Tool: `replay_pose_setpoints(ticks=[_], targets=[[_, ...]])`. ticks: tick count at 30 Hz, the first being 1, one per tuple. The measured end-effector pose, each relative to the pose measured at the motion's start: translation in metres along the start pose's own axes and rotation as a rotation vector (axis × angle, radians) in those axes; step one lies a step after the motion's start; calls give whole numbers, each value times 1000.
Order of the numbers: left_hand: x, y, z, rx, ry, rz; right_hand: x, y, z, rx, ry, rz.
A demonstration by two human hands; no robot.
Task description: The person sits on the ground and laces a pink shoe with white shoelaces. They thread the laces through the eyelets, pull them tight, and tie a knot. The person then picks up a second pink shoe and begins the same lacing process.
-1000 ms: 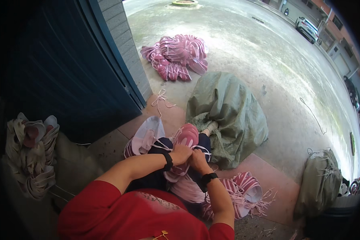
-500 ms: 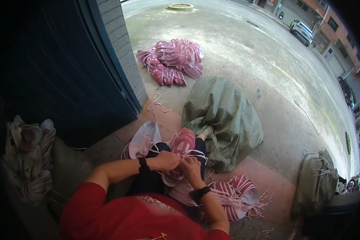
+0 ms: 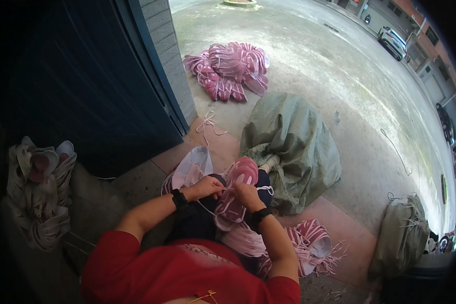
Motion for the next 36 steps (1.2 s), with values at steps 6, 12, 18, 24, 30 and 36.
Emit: replay_pose_setpoints(ticks=[6, 12, 18, 24, 30, 36], targets=[[14, 17, 16, 320, -237, 407, 12, -25, -5, 434, -329, 568], [22, 34, 31, 520, -402, 760, 37, -37, -3, 621, -217, 1091], [31, 29, 35, 509, -386, 835, 24, -30, -8, 685, -163, 1112], [37, 7, 44, 483, -263, 1114, 27, -29, -8, 656, -188, 1158], [43, -13, 54, 644, -146, 1247, 22, -23, -8, 673, -222, 1181], [37, -6, 50, 686, -279, 1136, 9, -18, -25, 608, -442, 931]])
Point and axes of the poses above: each hand's wrist, its own z-axis towards the middle knuckle, its own x-axis out of the palm, y = z × x, the point moved 1 cm from there along z, towards the middle knuckle, and after that the axes turned 9 degrees about x, right-handed, at the moved point
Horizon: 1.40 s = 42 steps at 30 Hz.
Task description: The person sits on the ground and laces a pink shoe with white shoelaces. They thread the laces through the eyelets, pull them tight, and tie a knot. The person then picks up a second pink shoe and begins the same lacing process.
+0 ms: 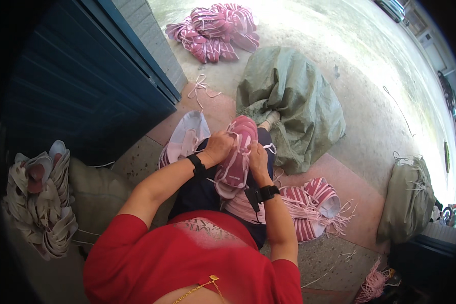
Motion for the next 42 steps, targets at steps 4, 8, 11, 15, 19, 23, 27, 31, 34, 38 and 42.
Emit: replay_pose_setpoints(ticks=[4, 8, 11, 15, 19, 23, 27, 31, 34, 38, 42], targets=[[-3, -13, -19, 10, 71, 14, -2, -2, -18, 76, 336, -196], [-12, -10, -9, -170, 398, -197, 14, -7, -5, -240, 278, -673], [-6, 5, -4, -209, 508, -271, 35, 17, -22, -288, 137, -965], [0, 11, -3, -119, 491, -343, 38, 10, -25, -500, 66, -1143], [6, 20, -16, -98, 352, -431, 43, 14, -23, -640, 118, -1280], [-4, -7, -35, -89, 166, -321, 22, 17, -33, -574, 194, -1225], [-8, -19, -40, -222, 161, -313, 5, 9, -37, -482, 219, -978], [11, -11, -29, -286, 329, -325, 19, 9, -28, -425, 100, -933], [13, -1, -21, -208, 380, -366, 32, 8, -23, -474, 76, -1065], [9, 12, -18, -197, 401, -598, 40, 8, -29, -615, 15, -1115], [7, 1, -30, -100, 238, -417, 28, 3, -32, -554, 168, -1083]])
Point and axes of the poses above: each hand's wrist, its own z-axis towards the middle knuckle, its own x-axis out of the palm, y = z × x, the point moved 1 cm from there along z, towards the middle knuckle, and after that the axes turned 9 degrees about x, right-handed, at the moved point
